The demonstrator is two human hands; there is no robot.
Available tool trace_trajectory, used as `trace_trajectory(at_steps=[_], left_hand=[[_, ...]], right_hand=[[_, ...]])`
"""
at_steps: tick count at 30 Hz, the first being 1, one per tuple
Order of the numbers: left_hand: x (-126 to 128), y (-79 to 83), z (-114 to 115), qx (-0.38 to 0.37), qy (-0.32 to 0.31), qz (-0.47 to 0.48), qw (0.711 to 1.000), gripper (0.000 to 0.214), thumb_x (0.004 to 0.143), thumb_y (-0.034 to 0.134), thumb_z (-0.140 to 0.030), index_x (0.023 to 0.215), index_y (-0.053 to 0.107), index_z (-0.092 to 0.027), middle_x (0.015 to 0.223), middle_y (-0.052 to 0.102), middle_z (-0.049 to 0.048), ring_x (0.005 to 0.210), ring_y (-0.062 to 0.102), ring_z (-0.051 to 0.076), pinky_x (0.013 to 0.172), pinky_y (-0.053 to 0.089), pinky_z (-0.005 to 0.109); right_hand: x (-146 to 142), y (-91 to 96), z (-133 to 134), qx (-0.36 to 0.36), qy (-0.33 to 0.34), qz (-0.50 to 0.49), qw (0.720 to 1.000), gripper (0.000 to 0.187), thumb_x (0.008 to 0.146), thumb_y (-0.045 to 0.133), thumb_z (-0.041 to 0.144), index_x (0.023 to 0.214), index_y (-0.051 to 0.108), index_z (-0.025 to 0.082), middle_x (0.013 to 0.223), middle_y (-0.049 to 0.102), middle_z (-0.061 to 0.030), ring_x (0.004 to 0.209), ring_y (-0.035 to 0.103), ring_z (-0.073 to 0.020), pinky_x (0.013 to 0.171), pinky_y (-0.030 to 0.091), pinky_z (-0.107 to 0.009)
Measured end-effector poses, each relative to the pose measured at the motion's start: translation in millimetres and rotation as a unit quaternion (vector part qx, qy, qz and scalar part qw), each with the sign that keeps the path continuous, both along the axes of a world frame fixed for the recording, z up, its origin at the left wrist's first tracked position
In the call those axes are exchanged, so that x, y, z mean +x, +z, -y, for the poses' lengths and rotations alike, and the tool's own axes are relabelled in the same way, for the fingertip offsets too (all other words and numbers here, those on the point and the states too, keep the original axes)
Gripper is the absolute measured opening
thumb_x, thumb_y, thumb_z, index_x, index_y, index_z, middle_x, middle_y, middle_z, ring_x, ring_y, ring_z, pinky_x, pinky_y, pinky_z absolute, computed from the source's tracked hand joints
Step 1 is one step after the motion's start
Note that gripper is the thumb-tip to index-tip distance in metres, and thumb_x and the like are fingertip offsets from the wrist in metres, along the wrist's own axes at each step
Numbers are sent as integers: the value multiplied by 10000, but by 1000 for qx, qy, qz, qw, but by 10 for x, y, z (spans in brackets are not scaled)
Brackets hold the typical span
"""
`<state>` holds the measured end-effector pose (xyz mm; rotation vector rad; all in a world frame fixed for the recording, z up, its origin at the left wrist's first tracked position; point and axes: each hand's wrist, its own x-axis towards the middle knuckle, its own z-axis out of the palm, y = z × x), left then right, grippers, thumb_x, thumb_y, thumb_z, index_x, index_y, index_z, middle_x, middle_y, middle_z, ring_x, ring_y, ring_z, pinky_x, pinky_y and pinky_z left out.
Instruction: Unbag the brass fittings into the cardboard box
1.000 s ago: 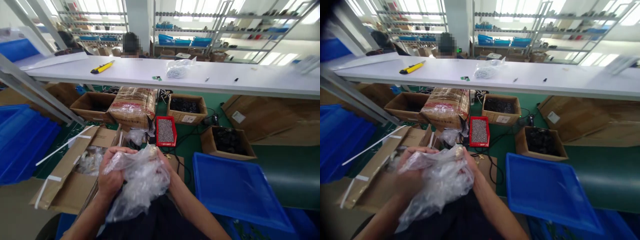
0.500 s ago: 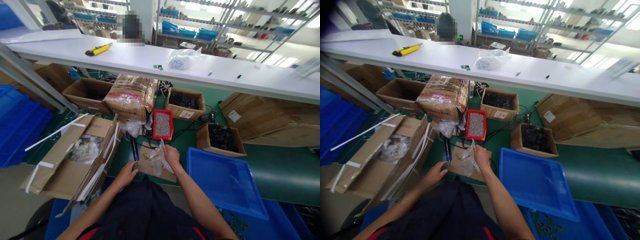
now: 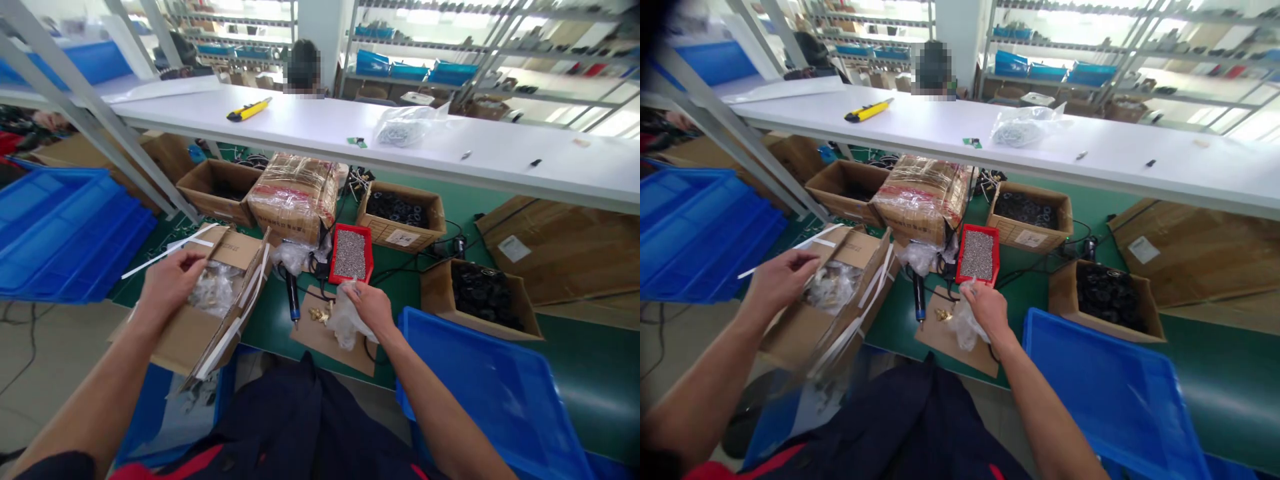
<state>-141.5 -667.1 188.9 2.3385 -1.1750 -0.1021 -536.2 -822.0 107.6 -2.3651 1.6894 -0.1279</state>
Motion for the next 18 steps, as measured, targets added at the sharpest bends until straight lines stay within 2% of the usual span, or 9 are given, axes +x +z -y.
trace_trajectory(at_steps=[3, 5, 8, 9, 11, 13, 15, 16, 18], left_hand=[[342, -379, 70, 167, -63, 34, 983, 285, 799, 547, -341, 993, 697, -194, 948, 700, 79, 853, 624, 237, 803, 471, 357], [438, -532, 41, 212, -137, 72, 965, 348, 768, 578, -330, 1073, 680, -198, 1077, 668, 103, 1005, 592, 256, 910, 440, 363], [453, -622, -53, 237, -207, 130, 940, 579, 681, 678, -344, 1247, 589, -265, 1275, 565, 103, 1167, 498, 294, 1006, 370, 405], [446, -631, -78, 236, -215, 146, 937, 602, 677, 683, -322, 1267, 570, -286, 1317, 533, 99, 1191, 477, 302, 1009, 360, 420], [443, -638, -100, 219, -219, 170, 935, 460, 739, 621, -262, 1198, 615, -287, 1322, 529, 94, 1186, 475, 300, 992, 359, 430], [471, -644, -89, 190, -211, 179, 942, 282, 819, 506, -219, 1037, 684, -245, 1225, 593, 102, 1128, 515, 281, 970, 370, 417], [524, -640, -69, 150, -196, 163, 955, 274, 860, 436, -229, 934, 699, -211, 1116, 646, 105, 1079, 547, 263, 961, 381, 388], [554, -628, -65, 122, -172, 146, 966, 281, 868, 427, -250, 932, 696, -201, 1074, 663, 102, 1048, 566, 253, 948, 394, 370], [597, -564, -71, 50, -96, 97, 989, 298, 873, 425, -302, 970, 682, -186, 988, 690, 82, 942, 609, 226, 882, 433, 330]], right_hand=[[-31, 229, 57, -53, -46, 48, 996, 602, 840, 378, 707, 748, 655, 181, 719, 667, -74, 635, 553, -165, 556, 269, -264], [-91, 347, 95, -64, -70, 93, 991, 575, 789, 460, 712, 720, 646, 172, 703, 654, -67, 623, 537, -169, 558, 286, -267], [-170, 404, 78, -37, -85, 192, 977, 443, 746, 578, 595, 808, 672, 167, 753, 666, -52, 665, 561, -172, 606, 356, -260], [-182, 398, 48, -19, -85, 224, 971, 394, 743, 590, 537, 849, 678, 168, 780, 675, -46, 672, 567, -167, 616, 373, -254], [-182, 370, -35, 6, -83, 268, 960, 291, 744, 578, 430, 830, 665, 165, 807, 681, -36, 645, 549, -146, 595, 378, -239], [-159, 342, -121, 6, -91, 286, 954, 201, 728, 561, 359, 699, 598, 164, 757, 665, -28, 582, 492, -123, 541, 350, -230], [-127, 328, -190, -4, -104, 306, 946, 128, 694, 548, 298, 692, 554, 171, 721, 646, -19, 552, 453, -115, 523, 338, -228], [-112, 325, -216, 0, -105, 323, 941, 139, 677, 537, 270, 764, 575, 168, 734, 650, -17, 552, 456, -118, 529, 347, -230], [-86, 316, -257, 43, -89, 367, 925, 358, 665, 501, 225, 1004, 602, 168, 810, 674, -22, 574, 499, -133, 555, 379, -239]])
